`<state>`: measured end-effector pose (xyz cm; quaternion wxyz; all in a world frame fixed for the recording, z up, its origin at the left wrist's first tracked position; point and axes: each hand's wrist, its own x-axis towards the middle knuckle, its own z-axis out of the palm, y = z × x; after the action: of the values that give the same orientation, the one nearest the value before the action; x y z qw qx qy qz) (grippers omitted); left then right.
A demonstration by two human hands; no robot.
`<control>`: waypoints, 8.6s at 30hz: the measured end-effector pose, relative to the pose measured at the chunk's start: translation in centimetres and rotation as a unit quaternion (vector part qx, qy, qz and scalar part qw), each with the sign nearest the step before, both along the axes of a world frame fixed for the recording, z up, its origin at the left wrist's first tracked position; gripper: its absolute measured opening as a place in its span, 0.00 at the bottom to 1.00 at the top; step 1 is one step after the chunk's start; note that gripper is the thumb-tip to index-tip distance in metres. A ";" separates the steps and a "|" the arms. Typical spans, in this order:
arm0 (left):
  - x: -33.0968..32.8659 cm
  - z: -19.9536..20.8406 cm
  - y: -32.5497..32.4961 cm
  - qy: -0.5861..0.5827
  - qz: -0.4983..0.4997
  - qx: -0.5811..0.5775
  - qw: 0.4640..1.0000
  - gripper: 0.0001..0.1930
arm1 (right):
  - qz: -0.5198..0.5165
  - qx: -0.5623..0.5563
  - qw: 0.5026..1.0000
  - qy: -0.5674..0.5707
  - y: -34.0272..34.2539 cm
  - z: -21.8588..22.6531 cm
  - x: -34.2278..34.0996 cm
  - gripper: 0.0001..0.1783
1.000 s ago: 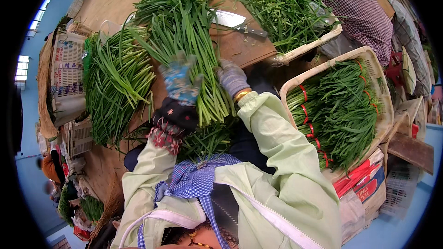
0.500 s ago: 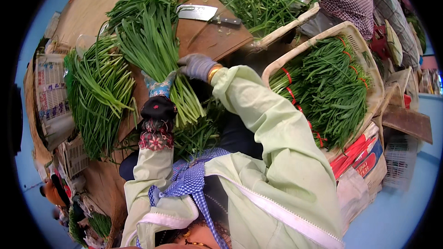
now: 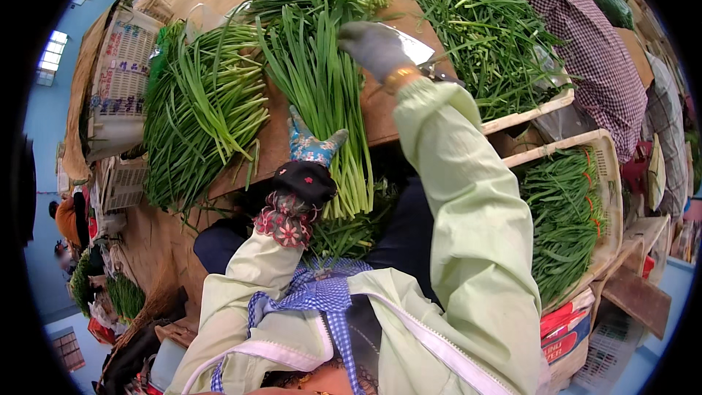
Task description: The person gathers green onions from a pile, aligns them into neat bunches, and secures them with red rubber bands. The person then places the finished bundles onto a wooden table.
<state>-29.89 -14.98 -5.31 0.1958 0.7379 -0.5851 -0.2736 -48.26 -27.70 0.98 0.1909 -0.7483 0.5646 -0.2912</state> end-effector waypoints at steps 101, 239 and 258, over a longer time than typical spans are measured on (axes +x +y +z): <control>0.3 -0.3 -2.6 0.013 -0.153 -0.168 0.974 0.41 | -0.800 0.416 0.428 0.051 77.3 -19.2 -42.8 0.20; 5.9 -4.9 4.4 0.435 0.201 -0.048 0.877 0.13 | -0.365 0.261 0.761 -0.469 19.0 -10.7 1.0 0.12; 5.8 -3.6 7.3 0.378 0.211 0.005 0.902 0.14 | 0.083 0.029 0.996 -0.014 17.6 -4.4 11.3 0.11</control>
<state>-24.04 -7.71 -8.90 0.4515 0.6867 -0.2961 -0.4868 -36.95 -10.13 -3.44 0.2441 -0.7826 0.5059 -0.2682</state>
